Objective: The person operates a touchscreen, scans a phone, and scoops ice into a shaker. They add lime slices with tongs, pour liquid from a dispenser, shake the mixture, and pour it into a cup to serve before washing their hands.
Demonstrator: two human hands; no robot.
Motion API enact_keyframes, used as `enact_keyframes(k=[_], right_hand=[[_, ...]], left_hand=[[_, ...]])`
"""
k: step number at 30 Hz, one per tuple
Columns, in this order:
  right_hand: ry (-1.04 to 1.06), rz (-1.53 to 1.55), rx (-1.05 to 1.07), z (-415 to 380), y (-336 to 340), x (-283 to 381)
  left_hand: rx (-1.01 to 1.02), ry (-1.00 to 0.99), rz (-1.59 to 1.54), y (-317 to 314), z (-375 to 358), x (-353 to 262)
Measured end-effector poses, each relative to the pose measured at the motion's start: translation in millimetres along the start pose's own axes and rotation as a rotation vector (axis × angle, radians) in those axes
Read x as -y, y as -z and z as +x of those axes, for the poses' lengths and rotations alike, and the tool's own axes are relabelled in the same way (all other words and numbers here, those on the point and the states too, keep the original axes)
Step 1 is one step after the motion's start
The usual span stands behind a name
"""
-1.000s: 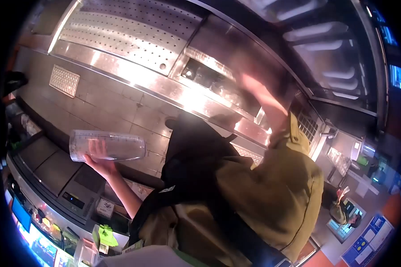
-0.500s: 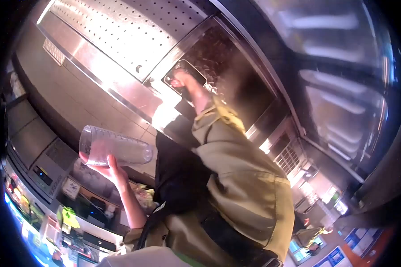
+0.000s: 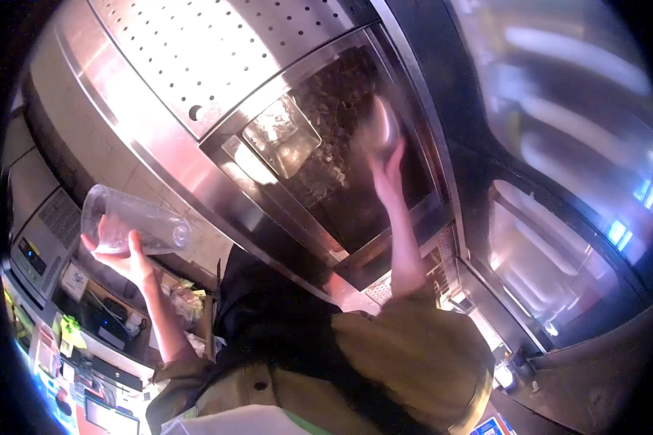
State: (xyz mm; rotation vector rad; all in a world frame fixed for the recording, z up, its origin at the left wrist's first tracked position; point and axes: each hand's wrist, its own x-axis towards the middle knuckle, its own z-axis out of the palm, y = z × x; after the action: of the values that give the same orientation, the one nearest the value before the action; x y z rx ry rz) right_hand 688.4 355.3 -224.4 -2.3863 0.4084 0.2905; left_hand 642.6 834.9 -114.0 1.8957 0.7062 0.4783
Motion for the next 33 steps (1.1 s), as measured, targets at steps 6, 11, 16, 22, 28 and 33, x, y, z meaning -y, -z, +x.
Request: enact_keyframes(k=[6,11,16,22,28,33], right_hand=[[-0.230,-0.331,-0.267,97.6,-68.4,-103.3],[-0.274,-0.118,-0.134,151.1,-135.3,-88.4],[-0.248,0.153,0.044,139.0,-163.4,-56.8],[-0.251,0.456,0.186,94.3,-109.6,-37.4],[-0.091,0.318,0.097,29.1,15.8,20.2],[-0.054,0.188,0.073,-28.3,111.6,89.9]], left_hand=[[0.006,0.035,0.300,41.6,-25.6,6.8],[-0.005,0.221,0.384,102.1,-76.4,46.8],[0.108,-0.036,0.589,65.4,-56.4,-1.5],[0.362,-0.447,0.327,8.3,16.9,-86.2],[0.612,-0.982,0.582,-36.5,56.8,-142.1],[0.781,-1.315,0.530,-104.2,59.4,-143.4]])
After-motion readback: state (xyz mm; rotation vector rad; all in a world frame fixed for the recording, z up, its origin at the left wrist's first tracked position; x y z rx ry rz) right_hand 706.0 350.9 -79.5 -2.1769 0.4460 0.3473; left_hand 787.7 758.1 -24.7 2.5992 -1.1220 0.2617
